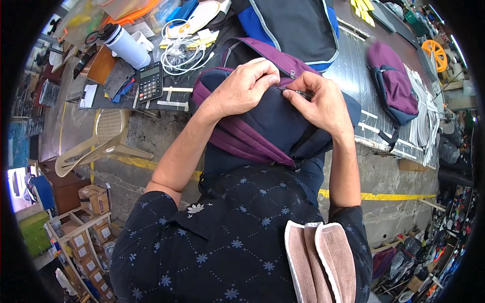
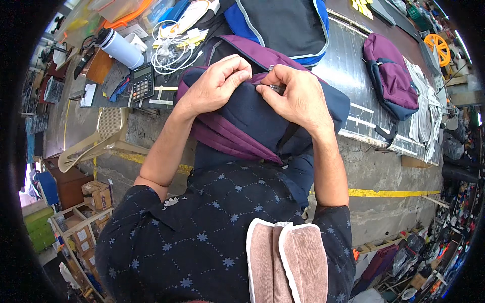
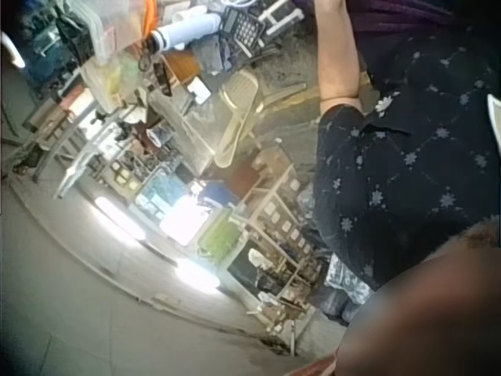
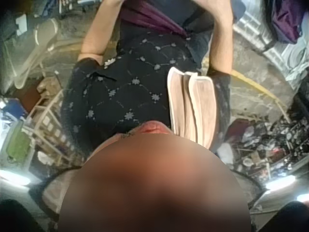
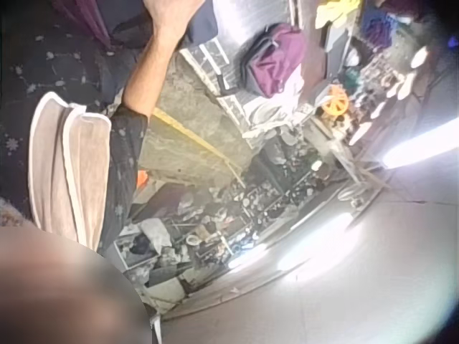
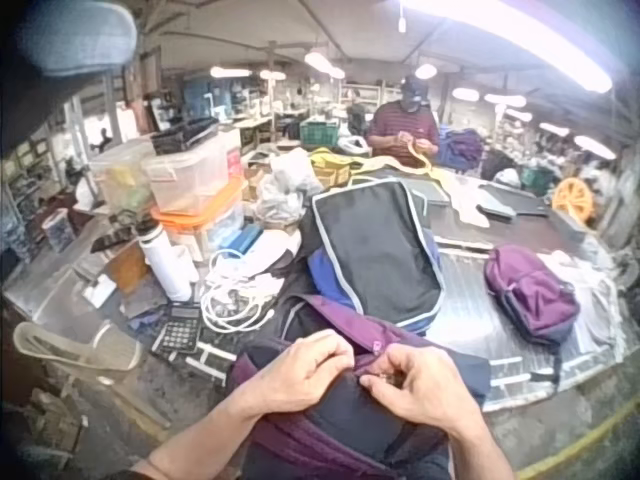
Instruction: Inspecting backpacks and trimming loose threads using a small hand tool.
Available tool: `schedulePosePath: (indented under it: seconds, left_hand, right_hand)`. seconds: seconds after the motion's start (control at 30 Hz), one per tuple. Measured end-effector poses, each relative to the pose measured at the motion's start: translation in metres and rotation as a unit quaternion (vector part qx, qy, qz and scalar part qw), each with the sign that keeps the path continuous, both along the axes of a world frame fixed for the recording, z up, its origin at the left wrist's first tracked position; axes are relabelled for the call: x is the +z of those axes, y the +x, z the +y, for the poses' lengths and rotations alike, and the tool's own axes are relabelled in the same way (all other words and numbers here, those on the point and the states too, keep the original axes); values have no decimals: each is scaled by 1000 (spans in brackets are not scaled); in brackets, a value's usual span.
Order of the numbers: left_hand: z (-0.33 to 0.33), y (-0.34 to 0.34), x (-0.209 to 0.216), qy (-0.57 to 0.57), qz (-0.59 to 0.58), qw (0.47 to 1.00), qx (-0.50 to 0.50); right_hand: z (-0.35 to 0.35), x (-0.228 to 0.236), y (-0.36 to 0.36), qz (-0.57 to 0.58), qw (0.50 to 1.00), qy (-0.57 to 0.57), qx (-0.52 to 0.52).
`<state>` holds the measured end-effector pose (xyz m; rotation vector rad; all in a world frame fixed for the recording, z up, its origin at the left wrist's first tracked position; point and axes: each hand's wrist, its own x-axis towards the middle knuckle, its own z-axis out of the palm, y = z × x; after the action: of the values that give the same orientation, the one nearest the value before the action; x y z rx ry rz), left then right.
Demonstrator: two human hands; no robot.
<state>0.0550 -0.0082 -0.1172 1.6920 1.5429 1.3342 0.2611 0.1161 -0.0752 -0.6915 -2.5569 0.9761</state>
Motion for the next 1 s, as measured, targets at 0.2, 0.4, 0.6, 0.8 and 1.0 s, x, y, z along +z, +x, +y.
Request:
schedulePosePath:
  seconds: [0.2, 0.4, 0.6, 0.8, 1.0]
  left_hand:
    - [-10, 1, 10, 7, -27, 999, 35]
    - [-22, 3, 7, 32, 200, 975, 90]
    - [-23, 10, 10, 49, 207, 972, 98]
    - [-18, 17, 15, 96, 197, 970, 107]
    - [-15, -48, 17, 183, -76, 945, 261]
  right_hand:
    - [3, 9, 11, 44, 997, 51, -34]
    - [19, 0, 25, -55, 997, 31, -40]
    - [25, -15, 35, 19, 993, -114, -3]
    - [27, -21, 38, 33, 989, -142, -1]
    - [32, -30, 52, 30, 985, -170, -22]
